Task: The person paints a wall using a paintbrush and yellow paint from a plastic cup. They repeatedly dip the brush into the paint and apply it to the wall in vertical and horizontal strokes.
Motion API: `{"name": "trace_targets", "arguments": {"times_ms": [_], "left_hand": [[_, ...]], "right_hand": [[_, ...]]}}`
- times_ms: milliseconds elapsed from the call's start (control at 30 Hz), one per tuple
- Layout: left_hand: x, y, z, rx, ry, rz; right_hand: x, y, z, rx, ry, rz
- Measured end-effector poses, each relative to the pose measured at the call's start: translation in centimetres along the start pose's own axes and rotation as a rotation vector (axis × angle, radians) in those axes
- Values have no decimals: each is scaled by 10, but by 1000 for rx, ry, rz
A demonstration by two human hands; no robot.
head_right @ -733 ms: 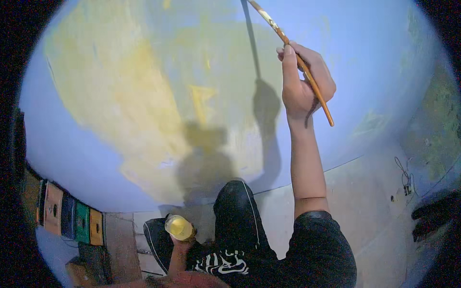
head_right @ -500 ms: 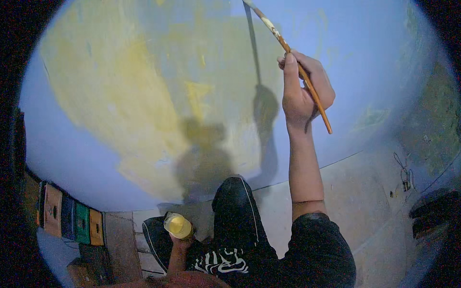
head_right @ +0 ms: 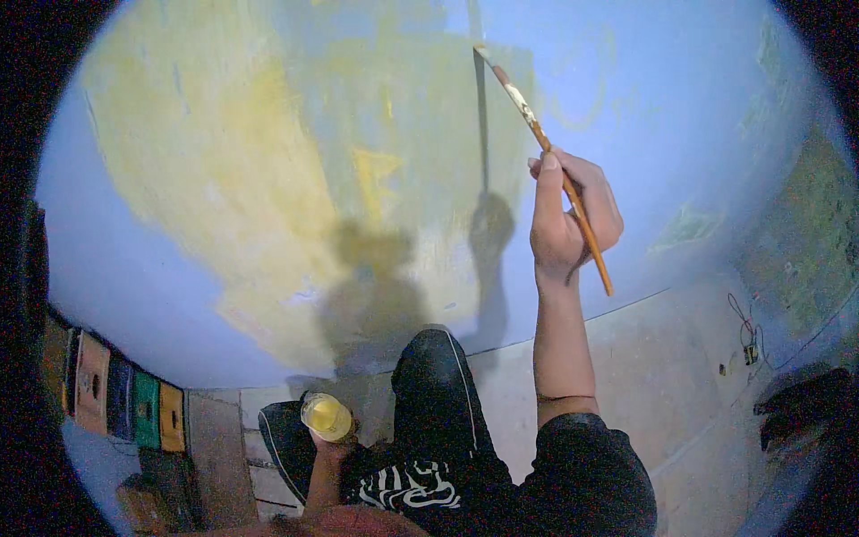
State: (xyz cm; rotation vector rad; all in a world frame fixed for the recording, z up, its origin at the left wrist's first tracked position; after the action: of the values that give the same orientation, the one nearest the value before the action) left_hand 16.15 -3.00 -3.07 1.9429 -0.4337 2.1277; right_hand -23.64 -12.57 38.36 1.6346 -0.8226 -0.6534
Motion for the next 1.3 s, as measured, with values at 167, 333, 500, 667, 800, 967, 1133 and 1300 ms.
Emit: {"name": "trace_targets", "arguments": {"times_ms": [167,333,500,667,800,967,1133,1300], "left_hand": [[-15,7,4,164,40,345],[-2,0,4,-4,55,223],[3,-2,2,2,15,193],[-11,0,8,-33,-85,108],[-8,0,8,8,-26,196],[3,0,6,-29,-80,187],[8,2,3,5,-18,385],[-8,2,5,69,62,387]], "right_hand": [[8,26,-14,-111,81,60],[33,54,-14,-225,131,-1],[41,62,-16,-269,128,-12],[43,60,-11,-205,115,7],[40,58,-7,-201,67,25],[31,51,-5,-125,65,58],[21,34,-2,-100,27,45],[15,5,2,-11,36,44]]}}
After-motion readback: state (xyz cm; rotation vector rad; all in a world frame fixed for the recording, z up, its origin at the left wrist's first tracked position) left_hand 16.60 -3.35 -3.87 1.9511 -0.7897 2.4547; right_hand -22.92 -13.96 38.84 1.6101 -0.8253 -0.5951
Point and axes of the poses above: each hand's wrist, its own y-axis towards the middle knuckle, its own x-axis out of the palm, z = x × y, the point moved 1 cm from there along y, towards the middle knuckle, and after that the axes turned 10 degrees about -z, right-handed, at the moved point
